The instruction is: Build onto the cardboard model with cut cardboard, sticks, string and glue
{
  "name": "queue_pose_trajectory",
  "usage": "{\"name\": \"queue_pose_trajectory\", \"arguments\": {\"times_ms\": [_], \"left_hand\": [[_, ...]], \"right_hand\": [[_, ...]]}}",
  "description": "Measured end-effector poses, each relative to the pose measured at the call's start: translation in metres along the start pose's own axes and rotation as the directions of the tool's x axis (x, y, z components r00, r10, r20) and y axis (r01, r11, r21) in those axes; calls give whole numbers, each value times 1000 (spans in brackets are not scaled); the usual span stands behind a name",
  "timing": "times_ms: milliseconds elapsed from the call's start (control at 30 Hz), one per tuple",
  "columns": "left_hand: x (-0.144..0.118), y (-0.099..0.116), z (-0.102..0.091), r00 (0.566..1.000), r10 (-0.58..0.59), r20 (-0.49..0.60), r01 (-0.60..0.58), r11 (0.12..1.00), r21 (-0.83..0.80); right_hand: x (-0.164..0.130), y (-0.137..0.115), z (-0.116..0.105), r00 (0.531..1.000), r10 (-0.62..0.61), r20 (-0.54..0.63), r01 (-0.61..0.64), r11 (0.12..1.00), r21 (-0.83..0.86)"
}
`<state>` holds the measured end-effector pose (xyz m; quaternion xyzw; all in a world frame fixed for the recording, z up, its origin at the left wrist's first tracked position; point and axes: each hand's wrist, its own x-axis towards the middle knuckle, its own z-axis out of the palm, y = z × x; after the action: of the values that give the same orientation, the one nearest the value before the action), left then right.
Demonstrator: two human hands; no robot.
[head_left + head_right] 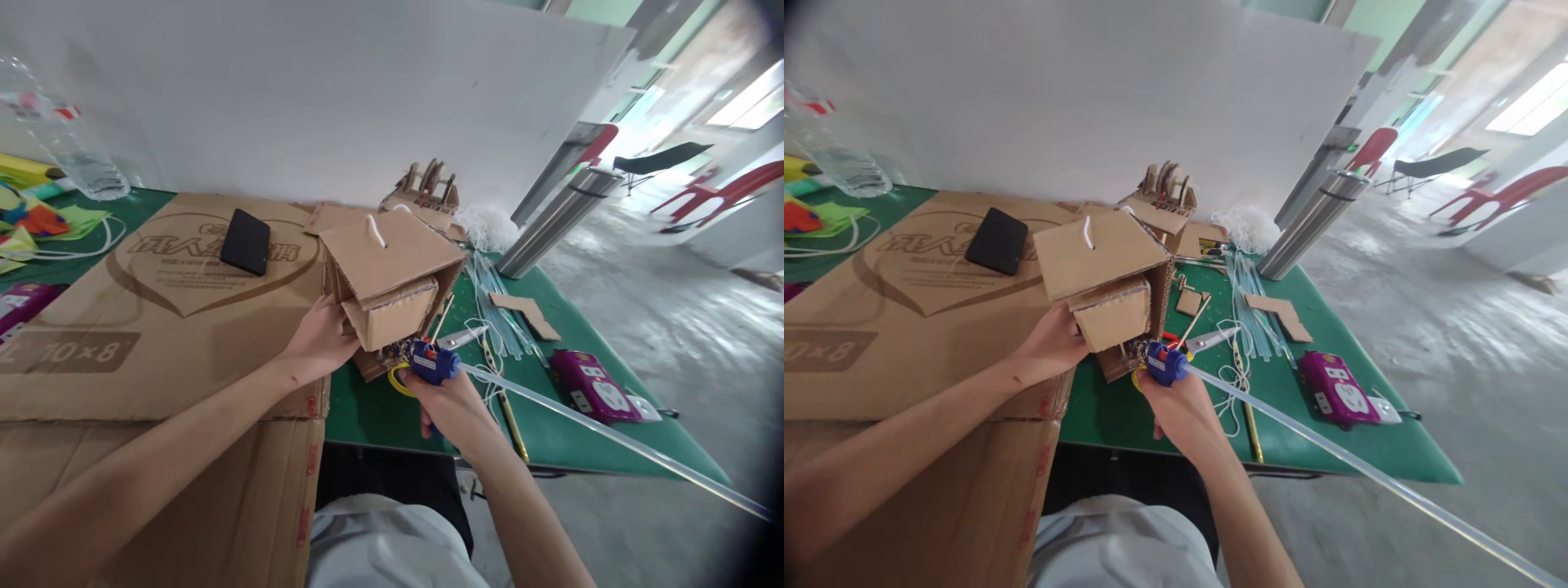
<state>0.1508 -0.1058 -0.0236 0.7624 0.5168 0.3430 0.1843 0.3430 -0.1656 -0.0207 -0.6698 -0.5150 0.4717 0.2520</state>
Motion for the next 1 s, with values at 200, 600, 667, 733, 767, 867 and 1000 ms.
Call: {"name": "queue_pose_trajectory", "arguments": {"times_ms": [200, 600, 667, 733, 767, 867, 1000], "left_hand": [[0, 0, -1, 998, 51, 36, -51, 999, -3], [-1, 2, -4, 997, 48, 64, -48, 999, 3], [-1, 3, -4, 997, 47, 62, -47, 999, 1], [-1, 3, -5, 997, 44, 60, -44, 999, -2], [-1, 3, -5, 997, 42, 58, -42, 999, -3], [-1, 4, -5, 998, 35, 50, -35, 999, -4], [-2, 5, -5, 999, 26, 41, -26, 1000, 0]], "right_hand": [[0, 0, -1, 998, -67, 9, 68, 997, -31], [-3, -6, 0, 993, -114, 23, 112, 991, 74], [-3, -7, 0, 992, -122, 24, 119, 988, 94], [-3, -7, -1, 993, -114, 27, 111, 989, 95], [-3, -8, -1, 993, -111, 26, 108, 990, 93], [-4, -9, -1, 993, -119, 23, 117, 989, 89], [-5, -10, -2, 993, -110, 32, 107, 991, 83]]}}
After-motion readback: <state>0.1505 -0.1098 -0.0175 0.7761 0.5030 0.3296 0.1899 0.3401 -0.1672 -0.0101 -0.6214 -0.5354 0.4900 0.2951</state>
